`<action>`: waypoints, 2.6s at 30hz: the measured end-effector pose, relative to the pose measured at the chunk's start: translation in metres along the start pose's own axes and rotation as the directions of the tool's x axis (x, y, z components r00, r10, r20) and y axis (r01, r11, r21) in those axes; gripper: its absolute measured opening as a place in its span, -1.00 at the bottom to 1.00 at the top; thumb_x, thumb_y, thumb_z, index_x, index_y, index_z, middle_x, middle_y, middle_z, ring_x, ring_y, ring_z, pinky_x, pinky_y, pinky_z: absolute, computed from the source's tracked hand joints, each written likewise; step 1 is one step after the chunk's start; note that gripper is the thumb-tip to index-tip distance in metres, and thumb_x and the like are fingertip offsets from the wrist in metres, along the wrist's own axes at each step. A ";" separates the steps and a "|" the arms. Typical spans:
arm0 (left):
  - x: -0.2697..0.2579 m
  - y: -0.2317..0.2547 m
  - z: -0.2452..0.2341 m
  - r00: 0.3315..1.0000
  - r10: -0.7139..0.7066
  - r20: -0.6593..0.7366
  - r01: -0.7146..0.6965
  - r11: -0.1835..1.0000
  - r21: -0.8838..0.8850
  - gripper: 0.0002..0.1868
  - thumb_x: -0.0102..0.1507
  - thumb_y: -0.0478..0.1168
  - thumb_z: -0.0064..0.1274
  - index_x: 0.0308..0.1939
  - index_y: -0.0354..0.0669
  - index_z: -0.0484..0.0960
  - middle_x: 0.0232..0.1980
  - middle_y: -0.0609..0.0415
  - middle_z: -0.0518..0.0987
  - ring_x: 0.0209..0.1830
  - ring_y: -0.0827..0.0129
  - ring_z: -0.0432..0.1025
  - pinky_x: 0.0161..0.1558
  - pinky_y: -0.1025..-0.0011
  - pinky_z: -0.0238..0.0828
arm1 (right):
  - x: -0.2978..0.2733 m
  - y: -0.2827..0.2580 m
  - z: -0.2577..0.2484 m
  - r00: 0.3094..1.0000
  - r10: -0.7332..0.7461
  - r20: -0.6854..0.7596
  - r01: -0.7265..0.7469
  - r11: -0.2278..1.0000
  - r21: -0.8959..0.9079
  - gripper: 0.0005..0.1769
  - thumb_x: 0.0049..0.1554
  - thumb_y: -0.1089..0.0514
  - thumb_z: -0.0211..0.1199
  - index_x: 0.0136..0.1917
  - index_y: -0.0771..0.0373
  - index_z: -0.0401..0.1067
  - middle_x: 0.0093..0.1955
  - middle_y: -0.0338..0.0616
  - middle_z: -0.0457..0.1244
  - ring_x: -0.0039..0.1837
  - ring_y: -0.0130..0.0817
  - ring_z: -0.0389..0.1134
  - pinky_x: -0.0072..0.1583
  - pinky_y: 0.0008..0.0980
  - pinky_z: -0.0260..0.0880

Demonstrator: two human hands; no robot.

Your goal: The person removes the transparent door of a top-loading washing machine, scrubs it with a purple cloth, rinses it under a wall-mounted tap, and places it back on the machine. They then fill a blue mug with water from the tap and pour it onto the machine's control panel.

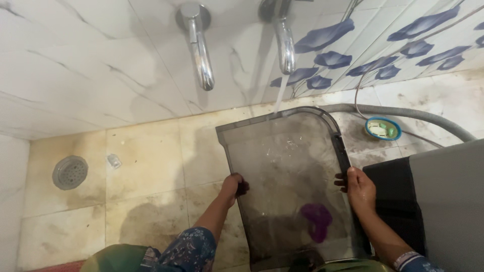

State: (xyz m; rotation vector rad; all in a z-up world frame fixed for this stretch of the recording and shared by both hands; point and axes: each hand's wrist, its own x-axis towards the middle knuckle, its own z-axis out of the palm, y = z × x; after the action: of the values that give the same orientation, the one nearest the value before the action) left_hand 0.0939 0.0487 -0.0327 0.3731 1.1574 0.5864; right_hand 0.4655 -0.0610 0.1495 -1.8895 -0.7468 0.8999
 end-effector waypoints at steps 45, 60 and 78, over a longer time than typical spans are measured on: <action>0.052 0.006 0.086 0.989 -0.097 0.115 0.058 0.952 0.299 -0.81 0.27 -0.21 -0.12 -0.30 -0.27 0.50 -0.39 -0.13 0.60 -0.49 0.13 0.53 -0.48 0.24 0.44 | -0.040 0.050 -0.060 0.917 -0.168 -0.361 0.028 0.932 -0.361 -0.52 0.39 -0.12 0.12 0.13 0.40 0.50 -0.28 -0.11 0.25 -0.19 -0.39 0.24 -0.07 -0.29 0.27; 0.052 0.040 0.077 0.990 0.138 -0.005 -0.131 0.947 0.292 -0.85 0.25 -0.28 -0.04 -0.28 -0.34 0.56 -0.42 -0.12 0.60 -0.56 0.25 0.46 -0.51 0.31 0.33 | -0.023 0.044 -0.040 0.916 -0.295 -0.273 0.210 0.930 -0.301 -0.56 0.33 -0.05 0.25 0.26 0.35 0.45 0.00 -0.09 0.37 0.00 -0.39 0.36 0.07 -0.38 0.34; -0.142 0.104 -0.109 0.831 0.295 -0.472 -0.315 0.948 0.038 -0.69 0.07 -0.53 -0.18 -0.13 -0.31 0.47 -0.25 -0.15 0.55 -0.40 0.19 0.38 -0.50 0.34 0.19 | 0.087 -0.033 0.237 0.908 -0.080 0.412 0.240 0.905 -0.353 -0.52 0.14 -0.04 0.25 0.25 0.23 0.43 -0.03 0.07 0.41 0.03 -0.13 0.44 0.10 -0.21 0.42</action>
State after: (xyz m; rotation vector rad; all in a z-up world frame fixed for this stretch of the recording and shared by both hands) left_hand -0.0722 0.0426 0.0911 0.3942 1.5664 1.0238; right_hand 0.3145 0.1296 0.0729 -1.9716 -1.4024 1.0940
